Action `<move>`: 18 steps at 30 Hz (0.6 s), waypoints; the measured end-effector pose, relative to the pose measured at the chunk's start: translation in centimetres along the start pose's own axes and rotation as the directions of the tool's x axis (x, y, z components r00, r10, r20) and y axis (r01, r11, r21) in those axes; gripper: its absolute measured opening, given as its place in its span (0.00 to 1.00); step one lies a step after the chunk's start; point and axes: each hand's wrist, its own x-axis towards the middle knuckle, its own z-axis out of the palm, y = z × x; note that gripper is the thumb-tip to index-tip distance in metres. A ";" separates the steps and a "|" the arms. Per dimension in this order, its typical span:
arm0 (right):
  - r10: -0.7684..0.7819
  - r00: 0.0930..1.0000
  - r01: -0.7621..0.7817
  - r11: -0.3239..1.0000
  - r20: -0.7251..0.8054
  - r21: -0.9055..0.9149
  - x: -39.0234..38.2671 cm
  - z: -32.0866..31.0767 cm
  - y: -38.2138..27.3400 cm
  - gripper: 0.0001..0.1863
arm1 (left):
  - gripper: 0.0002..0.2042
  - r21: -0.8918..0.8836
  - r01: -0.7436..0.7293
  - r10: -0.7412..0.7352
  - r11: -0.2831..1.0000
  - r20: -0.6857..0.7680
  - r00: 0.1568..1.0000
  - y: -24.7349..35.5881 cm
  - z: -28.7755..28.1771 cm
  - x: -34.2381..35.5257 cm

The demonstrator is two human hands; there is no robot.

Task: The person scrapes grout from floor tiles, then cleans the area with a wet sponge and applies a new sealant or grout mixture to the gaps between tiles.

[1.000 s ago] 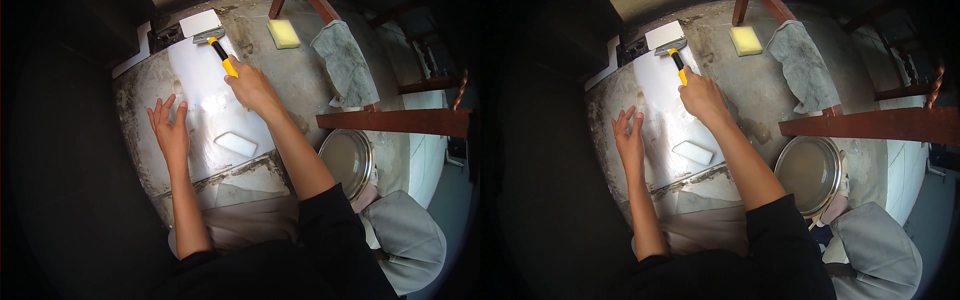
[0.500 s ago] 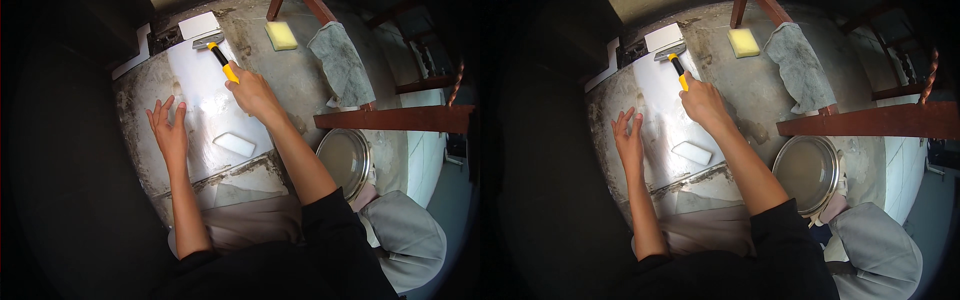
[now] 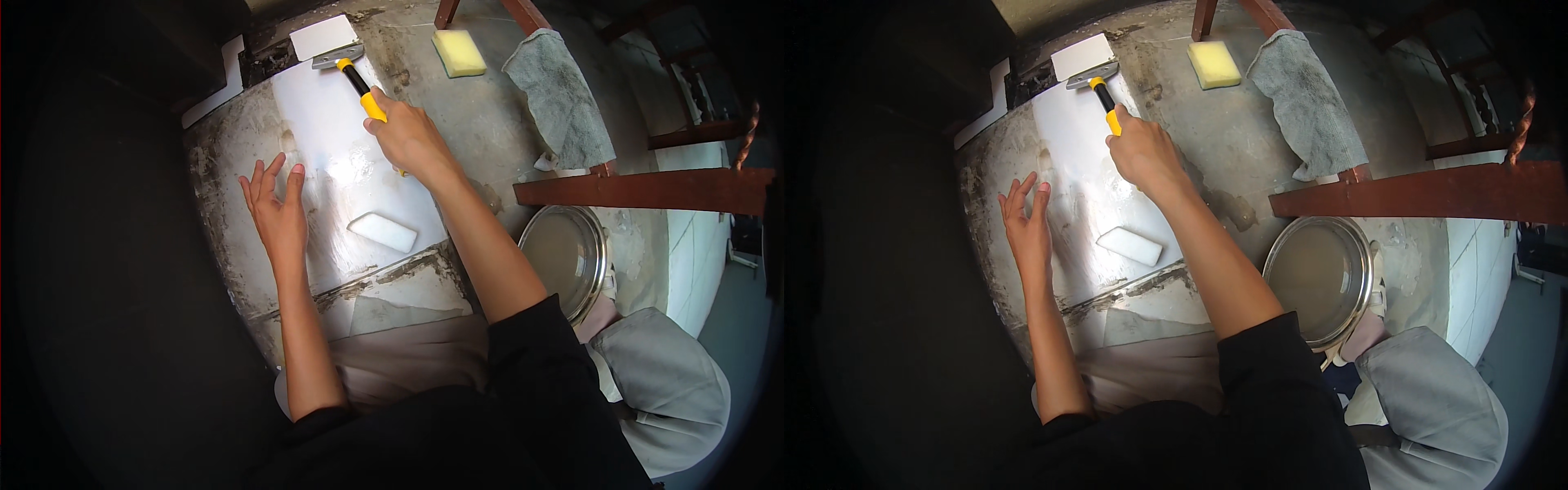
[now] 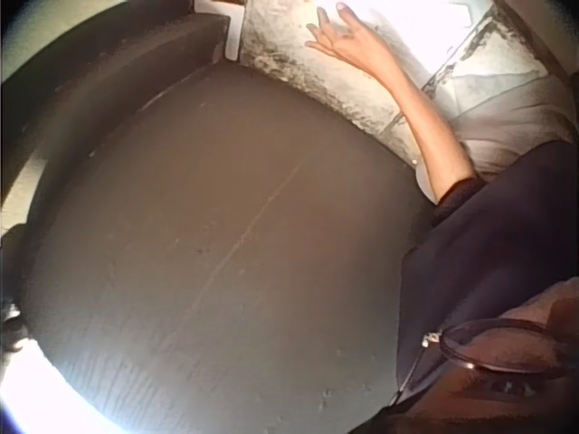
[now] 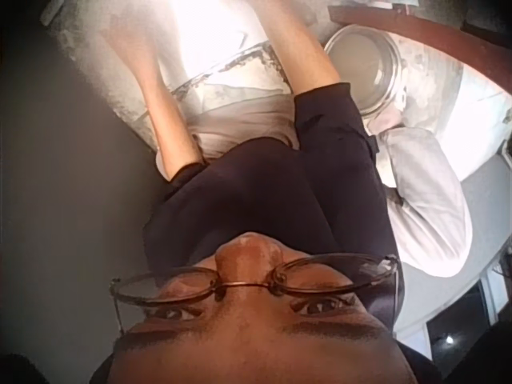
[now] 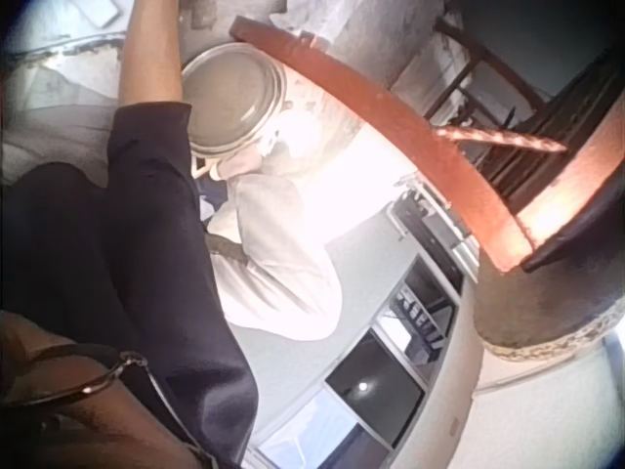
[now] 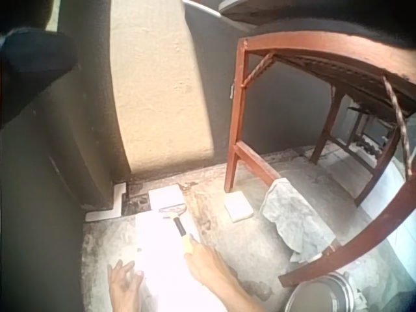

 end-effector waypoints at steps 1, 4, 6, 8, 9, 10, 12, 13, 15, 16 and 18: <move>-0.008 1.000 0.008 1.000 0.009 -0.021 -0.3 0.4 0.1 0.30 | 0.20 0.005 0.017 -0.017 1.000 -0.011 1.000 -0.1 -0.1 0.1; 0.008 0.999 -0.008 1.000 0.050 -0.002 -0.2 0.3 0.1 0.30 | 0.20 0.001 0.019 -0.019 1.000 -0.008 1.000 0.2 -0.3 0.4; 0.042 0.996 -0.044 0.998 0.080 0.034 -0.1 -0.3 -0.1 0.30 | 0.20 -0.006 0.016 -0.016 1.000 0.001 1.000 0.6 -0.2 0.2; 0.057 0.996 -0.058 0.998 0.072 0.017 0.0 -0.8 -0.9 0.30 | 0.20 -0.007 0.012 -0.012 1.000 0.007 1.000 0.5 -0.2 0.0; 0.060 0.996 -0.061 0.998 0.072 0.018 -0.2 -0.4 -0.5 0.30 | 0.20 -0.006 0.022 -0.022 1.000 0.007 1.000 0.2 -0.1 -0.2; 0.030 0.998 -0.029 1.000 0.050 -0.005 -0.4 0.1 -0.3 0.30 | 0.20 -0.007 0.031 -0.031 1.000 -0.003 1.000 0.1 -0.2 0.0; -0.008 1.000 0.008 1.000 0.029 -0.028 -0.1 0.4 -0.1 0.30 | 0.20 -0.011 0.015 -0.015 1.000 -0.015 1.000 0.3 -0.4 0.4; 0.005 0.999 -0.004 1.000 0.043 -0.018 -0.2 0.2 0.0 0.30 | 0.20 -0.013 0.006 -0.006 1.000 -0.012 1.000 0.2 -0.3 0.4; 0.020 0.998 -0.020 1.000 0.058 -0.008 0.2 0.3 0.3 0.30 | 0.20 -0.011 -0.001 0.001 1.000 -0.008 1.000 0.3 -0.2 0.3; -0.022 1.000 0.022 0.999 0.009 -0.049 0.5 0.6 0.3 0.30 | 0.20 -0.009 -0.012 0.012 1.000 -0.005 1.000 0.4 -0.1 0.3; -0.062 0.997 0.058 0.994 -0.042 -0.093 0.5 0.7 0.7 0.30 | 0.20 -0.010 -0.004 0.004 1.000 -0.002 1.000 0.2 0.1 0.0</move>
